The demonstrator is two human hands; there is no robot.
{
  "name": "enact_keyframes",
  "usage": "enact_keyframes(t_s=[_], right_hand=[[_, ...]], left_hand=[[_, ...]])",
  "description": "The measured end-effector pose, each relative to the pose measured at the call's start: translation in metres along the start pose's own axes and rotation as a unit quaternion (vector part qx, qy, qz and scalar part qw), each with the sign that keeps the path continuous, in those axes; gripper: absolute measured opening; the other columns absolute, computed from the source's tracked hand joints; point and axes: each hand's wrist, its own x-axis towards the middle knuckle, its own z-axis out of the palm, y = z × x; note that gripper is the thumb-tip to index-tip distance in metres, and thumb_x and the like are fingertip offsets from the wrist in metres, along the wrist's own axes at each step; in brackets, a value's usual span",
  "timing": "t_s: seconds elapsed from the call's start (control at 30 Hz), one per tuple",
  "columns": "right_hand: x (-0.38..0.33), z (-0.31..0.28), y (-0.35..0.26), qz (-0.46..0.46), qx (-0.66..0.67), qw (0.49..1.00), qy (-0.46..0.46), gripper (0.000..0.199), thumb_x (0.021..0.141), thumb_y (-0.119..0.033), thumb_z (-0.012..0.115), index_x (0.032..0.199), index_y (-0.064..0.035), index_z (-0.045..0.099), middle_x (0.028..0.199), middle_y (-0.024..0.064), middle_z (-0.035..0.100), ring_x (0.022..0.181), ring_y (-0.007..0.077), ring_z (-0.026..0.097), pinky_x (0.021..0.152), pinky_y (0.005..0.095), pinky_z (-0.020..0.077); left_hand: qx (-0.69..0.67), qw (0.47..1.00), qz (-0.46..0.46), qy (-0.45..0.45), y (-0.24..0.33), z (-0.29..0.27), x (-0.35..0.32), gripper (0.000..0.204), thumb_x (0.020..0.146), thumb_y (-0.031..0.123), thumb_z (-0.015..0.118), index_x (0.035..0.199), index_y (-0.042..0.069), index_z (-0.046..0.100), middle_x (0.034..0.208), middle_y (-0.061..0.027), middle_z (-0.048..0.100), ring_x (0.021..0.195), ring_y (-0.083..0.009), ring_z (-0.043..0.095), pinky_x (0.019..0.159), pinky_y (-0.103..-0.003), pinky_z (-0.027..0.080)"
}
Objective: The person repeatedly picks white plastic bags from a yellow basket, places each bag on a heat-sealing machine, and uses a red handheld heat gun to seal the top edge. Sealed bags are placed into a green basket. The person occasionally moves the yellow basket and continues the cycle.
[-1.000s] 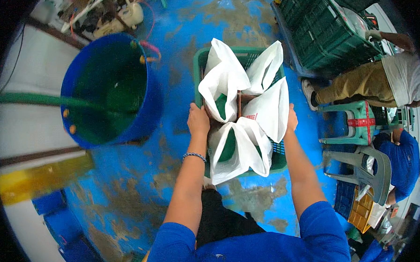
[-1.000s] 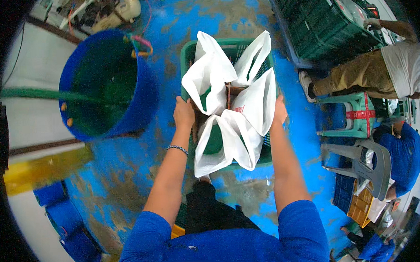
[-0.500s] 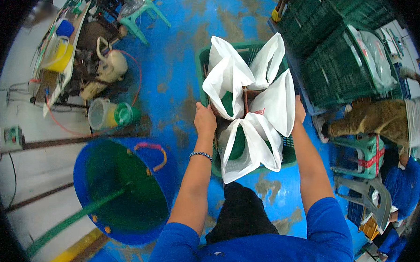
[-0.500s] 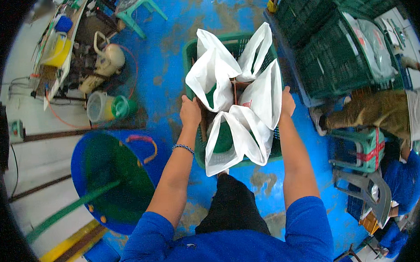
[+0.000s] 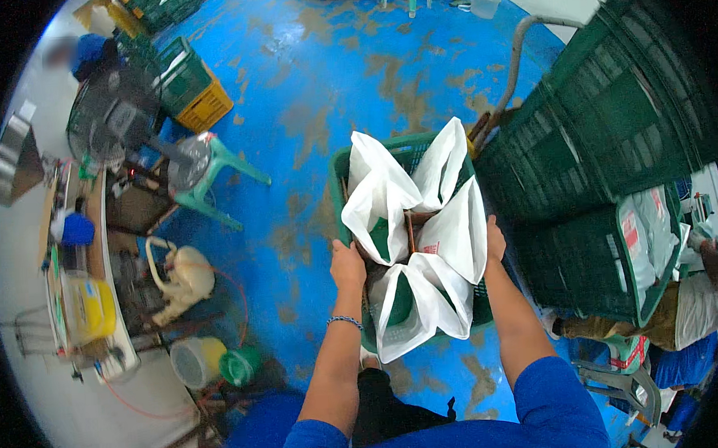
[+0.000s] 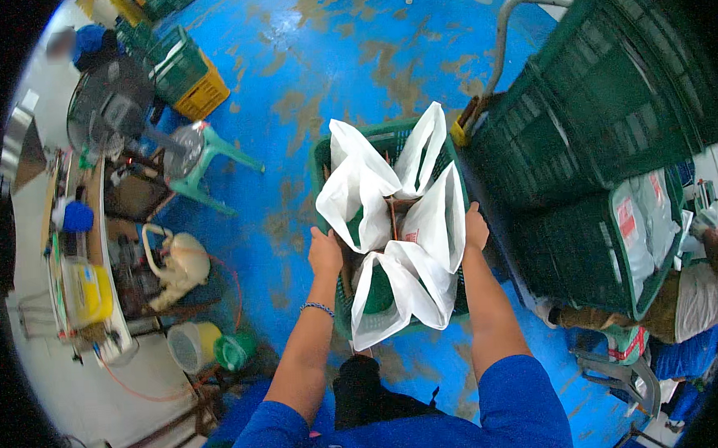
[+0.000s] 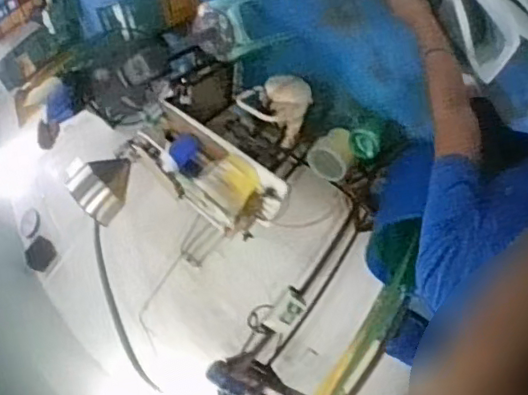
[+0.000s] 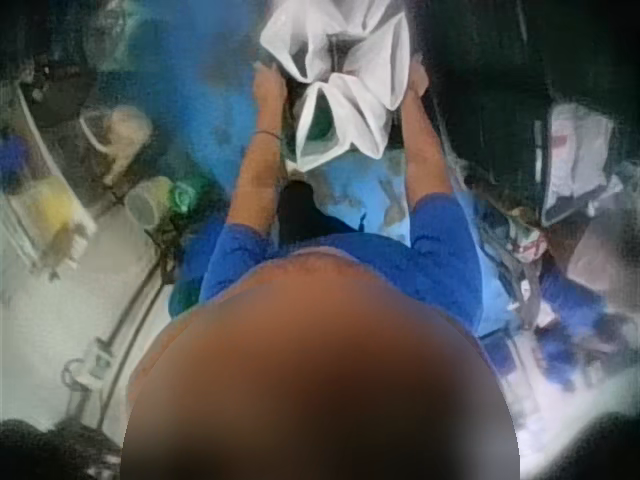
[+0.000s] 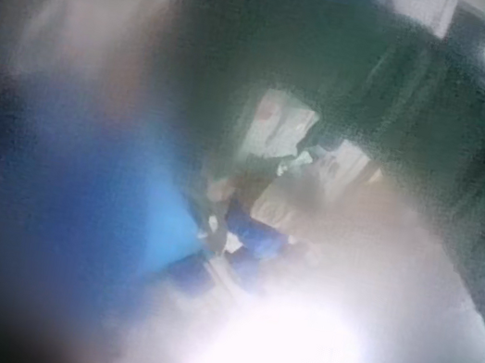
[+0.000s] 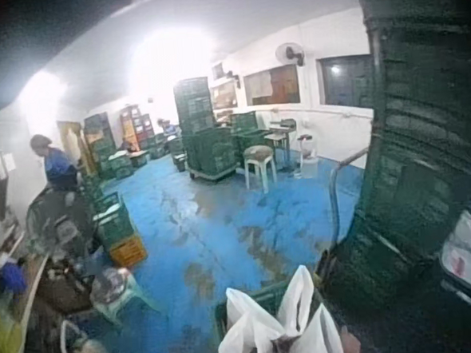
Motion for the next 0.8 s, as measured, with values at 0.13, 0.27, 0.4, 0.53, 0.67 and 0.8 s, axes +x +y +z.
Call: enact_keyframes(t_s=[0.13,0.27,0.4,0.53,0.67,0.8], right_hand=[[0.081,-0.005,-0.061,0.016,0.011,1.0,0.006,0.028,0.088,-0.025,0.052,0.109,-0.0063,0.046,0.094,0.0219,0.066,0.088,0.0396,0.065,0.074,0.0486,0.0514],[0.164,-0.002,-0.102,0.0,0.011,1.0,0.016,0.027,0.089,-0.025,0.051,0.107,-0.0063,0.044,0.094,0.0197,0.066,0.085,0.0375,0.066,0.071,0.0471,0.0528],[0.251,0.004,-0.142,-0.014,0.011,1.0,0.006,0.03,0.089,-0.026,0.052,0.109,-0.0056,0.044,0.095,0.0193,0.066,0.085,0.0367,0.066,0.072,0.0465,0.0529],[0.329,0.003,-0.196,0.016,-0.016,1.0,0.018,0.027,0.09,-0.027,0.051,0.106,-0.0059,0.045,0.094,0.0194,0.066,0.084,0.0383,0.066,0.071,0.0474,0.0529],[0.413,0.0,-0.264,0.021,0.008,1.0,-0.007,0.028,0.091,-0.027,0.05,0.108,-0.0048,0.047,0.092,0.0185,0.067,0.084,0.0384,0.066,0.07,0.0498,0.0515],[0.496,-0.015,-0.313,-0.01,0.033,0.999,0.018,0.03,0.09,-0.024,0.051,0.108,-0.0007,0.048,0.094,0.0228,0.065,0.089,0.0394,0.064,0.073,0.0492,0.0503]], left_hand=[[0.015,0.999,0.034,0.002,0.051,-0.004,0.093,0.031,0.094,0.025,0.05,0.106,-0.003,0.042,0.101,-0.0257,0.06,0.089,-0.0435,0.06,0.075,-0.05,0.049],[0.015,0.999,0.049,0.005,0.102,0.003,0.177,0.032,0.094,0.025,0.049,0.108,-0.004,0.041,0.102,-0.0266,0.059,0.09,-0.0433,0.06,0.076,-0.05,0.049],[0.008,0.999,0.034,-0.031,0.145,0.012,0.269,0.033,0.095,0.026,0.047,0.108,-0.004,0.041,0.102,-0.0287,0.059,0.091,-0.0448,0.059,0.077,-0.05,0.049],[-0.001,0.999,0.007,-0.033,0.189,0.016,0.355,0.034,0.095,0.028,0.048,0.106,-0.003,0.041,0.098,-0.0304,0.06,0.091,-0.0463,0.059,0.077,-0.052,0.047],[0.02,0.999,0.03,-0.017,0.239,0.018,0.451,0.036,0.095,0.029,0.048,0.108,-0.004,0.041,0.101,-0.0292,0.06,0.092,-0.0458,0.059,0.079,-0.052,0.047],[0.012,0.999,0.008,-0.044,0.288,0.035,0.538,0.029,0.095,0.025,0.049,0.103,-0.002,0.041,0.1,-0.0266,0.059,0.09,-0.0434,0.06,0.076,-0.05,0.049]])
